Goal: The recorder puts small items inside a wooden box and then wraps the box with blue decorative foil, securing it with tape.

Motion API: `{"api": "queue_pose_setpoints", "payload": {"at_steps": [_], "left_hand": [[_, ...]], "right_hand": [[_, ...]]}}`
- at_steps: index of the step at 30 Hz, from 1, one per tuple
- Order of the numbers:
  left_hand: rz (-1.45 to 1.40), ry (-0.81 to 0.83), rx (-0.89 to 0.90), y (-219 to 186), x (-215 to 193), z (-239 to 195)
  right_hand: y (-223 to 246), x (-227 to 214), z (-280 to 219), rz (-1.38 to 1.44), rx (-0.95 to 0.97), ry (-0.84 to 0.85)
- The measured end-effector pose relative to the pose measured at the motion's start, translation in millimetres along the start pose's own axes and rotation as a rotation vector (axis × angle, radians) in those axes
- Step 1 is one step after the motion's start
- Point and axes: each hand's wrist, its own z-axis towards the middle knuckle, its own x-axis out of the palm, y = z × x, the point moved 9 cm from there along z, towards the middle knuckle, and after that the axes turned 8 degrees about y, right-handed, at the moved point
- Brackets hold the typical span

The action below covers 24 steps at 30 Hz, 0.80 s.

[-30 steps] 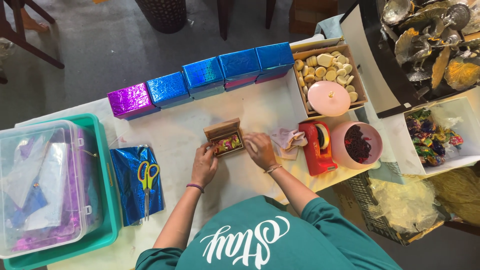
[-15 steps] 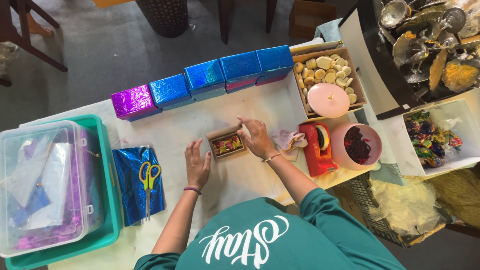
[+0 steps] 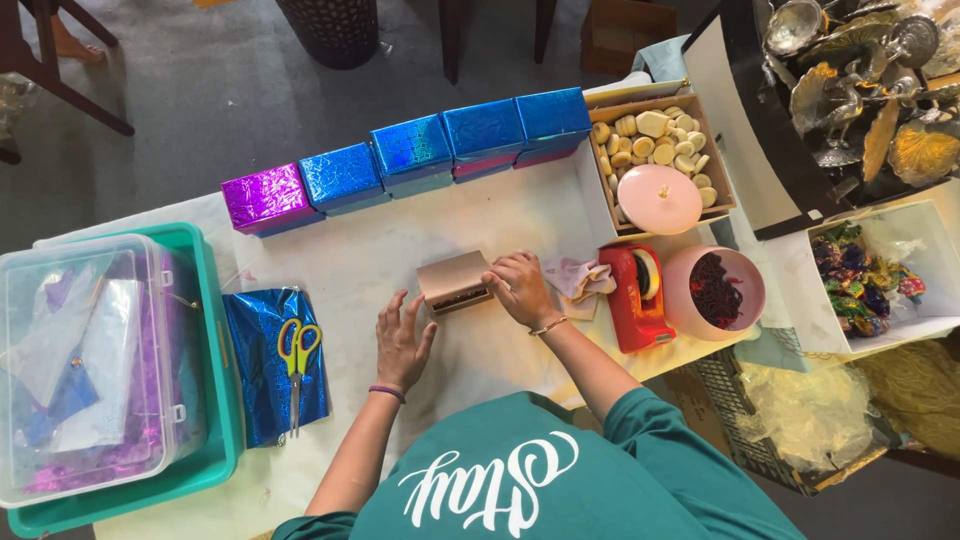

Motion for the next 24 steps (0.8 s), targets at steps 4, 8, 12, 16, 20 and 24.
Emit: {"api": "queue_pose_setpoints", "payload": {"at_steps": [4,8,12,16,20,24], "left_hand": [[0.032,0.003,0.037,-8.7,-2.8,0.1],[0.126,0.035,0.047,-2.6,11.5,-5.2],[0.144,0.08,0.05,0.1,19.8,-9.3],[0.142,0.096,0.041,1.0,24.5,-15.3],[0.132,0.128,0.02,4.9,29.7,-17.2],[0.132,0.143,0.014,6.5,32.2,-21.5]], "right_hand": [[-1.5,2.6,3.7,-0.035,-0.008,0.037],[-11.3,20.9,2.0,-0.079,0.064,0.185],[3.0,9.0,1.6,-0.051,-0.022,0.063],[37.7,-20.5,6.4,-0.108,-0.037,-0.075],[26.4,19.3,-17.5,-0.267,-0.141,-0.173],[5.2,100.5,-44.5,-0.338,0.184,0.639]]}}
